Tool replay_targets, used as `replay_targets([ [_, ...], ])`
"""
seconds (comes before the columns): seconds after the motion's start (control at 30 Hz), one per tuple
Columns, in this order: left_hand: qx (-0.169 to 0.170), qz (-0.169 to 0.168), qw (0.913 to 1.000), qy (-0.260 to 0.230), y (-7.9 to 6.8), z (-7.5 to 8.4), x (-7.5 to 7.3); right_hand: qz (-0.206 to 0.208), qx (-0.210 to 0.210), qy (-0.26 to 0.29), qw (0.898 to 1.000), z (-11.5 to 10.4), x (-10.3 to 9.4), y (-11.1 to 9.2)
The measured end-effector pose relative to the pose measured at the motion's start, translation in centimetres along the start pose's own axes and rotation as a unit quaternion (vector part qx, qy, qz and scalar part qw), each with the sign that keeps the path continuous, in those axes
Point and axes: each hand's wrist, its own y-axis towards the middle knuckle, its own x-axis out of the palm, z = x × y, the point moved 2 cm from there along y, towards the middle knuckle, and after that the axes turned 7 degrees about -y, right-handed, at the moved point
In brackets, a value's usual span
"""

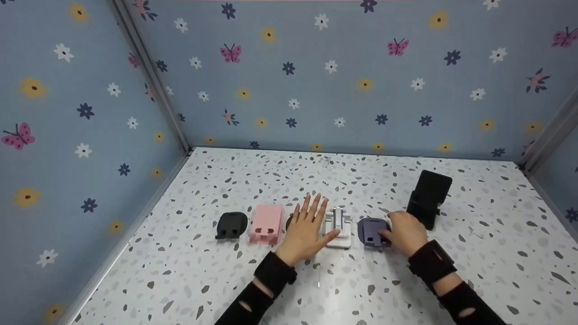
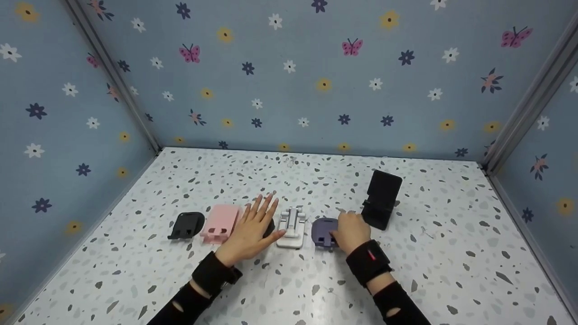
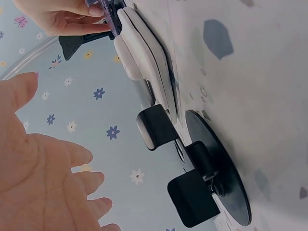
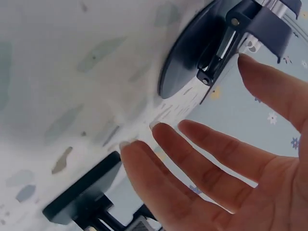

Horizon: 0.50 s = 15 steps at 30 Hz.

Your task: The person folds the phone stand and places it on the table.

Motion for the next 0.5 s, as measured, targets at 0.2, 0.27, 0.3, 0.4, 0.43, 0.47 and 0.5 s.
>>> replay_targets([
  [0.2,-0.003,-0.004,1.0000,0.006,0.2,0.2,-0.1,0.079,-0.025,-0.034,0.996,0.1,-1.0,-0.2],
  [0.27,-0.004,-0.005,0.9999,0.008,0.3,0.2,-0.1,0.112,-0.028,-0.031,0.993,0.6,-1.5,-0.2],
  [0.3,-0.004,-0.005,0.9999,0.009,0.4,0.2,-0.1,0.126,-0.029,-0.027,0.991,0.8,-1.7,-0.2],
  [0.4,0.000,-0.004,0.9999,0.011,0.4,0.4,-0.1,0.167,-0.026,-0.010,0.986,1.8,-2.4,-0.1],
  [0.43,0.003,-0.003,1.0000,0.009,0.4,0.5,0.0,0.180,-0.023,0.000,0.983,2.2,-2.7,-0.2],
  [0.47,0.005,-0.002,1.0000,0.006,0.4,0.6,0.0,0.193,-0.019,0.011,0.981,2.5,-2.9,-0.2],
  [0.5,0.006,-0.002,1.0000,0.004,0.3,0.7,0.0,0.209,-0.016,0.022,0.978,3.0,-3.1,-0.2],
])
